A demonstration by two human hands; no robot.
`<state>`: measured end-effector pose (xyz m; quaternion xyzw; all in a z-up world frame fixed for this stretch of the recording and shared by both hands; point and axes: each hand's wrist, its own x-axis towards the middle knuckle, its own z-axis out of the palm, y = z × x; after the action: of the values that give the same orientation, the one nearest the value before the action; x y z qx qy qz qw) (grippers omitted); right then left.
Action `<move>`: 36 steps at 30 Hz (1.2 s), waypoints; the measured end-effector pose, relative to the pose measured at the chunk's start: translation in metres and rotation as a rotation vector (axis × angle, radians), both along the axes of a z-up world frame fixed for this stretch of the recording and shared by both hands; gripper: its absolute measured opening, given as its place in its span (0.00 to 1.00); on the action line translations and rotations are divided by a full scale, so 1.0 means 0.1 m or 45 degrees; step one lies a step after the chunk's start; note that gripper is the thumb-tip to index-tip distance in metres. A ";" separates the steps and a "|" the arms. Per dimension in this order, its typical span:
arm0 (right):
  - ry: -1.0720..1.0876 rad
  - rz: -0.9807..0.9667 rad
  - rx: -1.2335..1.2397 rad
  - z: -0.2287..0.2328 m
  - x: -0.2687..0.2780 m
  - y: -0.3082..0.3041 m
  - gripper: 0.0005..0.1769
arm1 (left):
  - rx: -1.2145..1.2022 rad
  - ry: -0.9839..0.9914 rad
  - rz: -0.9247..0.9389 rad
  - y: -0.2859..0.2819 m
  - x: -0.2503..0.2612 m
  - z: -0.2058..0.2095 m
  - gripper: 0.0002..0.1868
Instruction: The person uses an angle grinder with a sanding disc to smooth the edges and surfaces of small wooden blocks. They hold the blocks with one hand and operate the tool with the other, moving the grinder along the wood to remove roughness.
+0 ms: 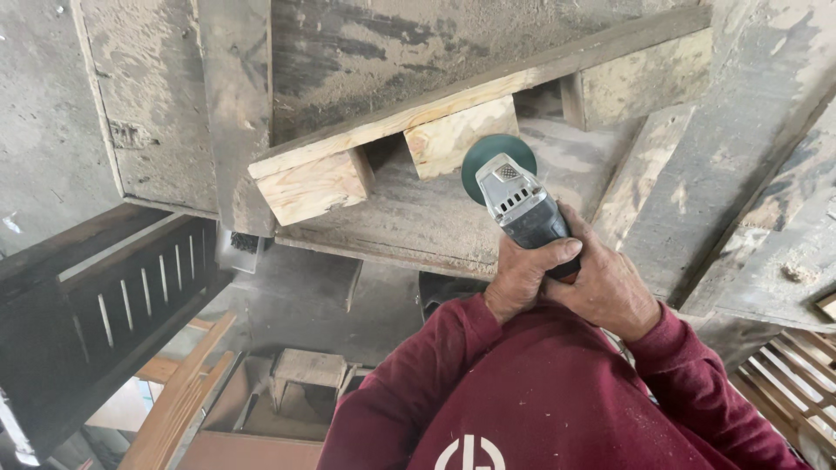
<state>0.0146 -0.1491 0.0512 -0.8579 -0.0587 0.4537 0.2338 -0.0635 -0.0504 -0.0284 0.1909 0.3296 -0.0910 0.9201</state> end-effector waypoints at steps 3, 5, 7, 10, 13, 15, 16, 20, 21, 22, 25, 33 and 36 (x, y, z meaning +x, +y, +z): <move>-0.028 -0.022 0.056 -0.01 0.01 -0.07 0.59 | 0.049 -0.042 -0.059 -0.03 0.03 0.00 0.20; -0.029 -0.035 0.043 -0.02 0.01 -0.13 0.60 | 0.014 -0.047 -0.061 -0.08 0.07 -0.01 0.21; -0.010 -0.050 -0.029 -0.01 0.03 -0.18 0.62 | 0.011 -0.090 -0.102 -0.14 0.15 -0.04 0.21; 0.037 -0.133 -0.258 0.08 0.02 -0.28 0.61 | 0.030 -0.136 -0.231 -0.28 0.23 0.00 0.22; -0.029 -0.205 -0.075 0.18 0.02 -0.32 0.61 | 0.086 -0.123 -0.299 -0.33 0.29 0.06 0.24; -0.001 -0.199 -0.053 0.19 -0.02 -0.29 0.62 | 0.158 -0.165 -0.268 -0.28 0.23 0.12 0.25; 0.017 -0.196 -0.044 0.18 -0.07 -0.26 0.62 | 0.161 -0.162 -0.296 -0.23 0.18 0.14 0.24; -0.030 -0.132 0.155 0.00 -0.24 0.01 0.63 | 0.228 -0.065 -0.265 0.18 -0.06 0.10 0.21; 0.056 -0.148 0.050 -0.02 -0.32 0.09 0.64 | 0.242 -0.009 -0.234 0.26 -0.17 0.11 0.21; 0.141 -0.164 -0.055 -0.04 -0.40 0.15 0.65 | 0.206 0.013 -0.193 0.33 -0.27 0.11 0.21; 0.042 -0.108 0.154 -0.10 -0.51 0.31 0.62 | 0.140 0.051 -0.096 0.50 -0.44 0.05 0.22; -0.039 0.019 0.224 -0.21 -0.58 0.41 0.61 | 0.097 0.030 -0.033 0.56 -0.62 -0.13 0.22; -0.014 0.023 0.193 -0.22 -0.53 0.35 0.61 | 0.095 0.011 -0.051 0.49 -0.57 -0.16 0.22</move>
<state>-0.0380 -0.1136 0.0296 -0.8396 -0.1019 0.4455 0.2936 -0.1208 -0.0011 -0.0440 0.2313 0.3330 -0.0976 0.9089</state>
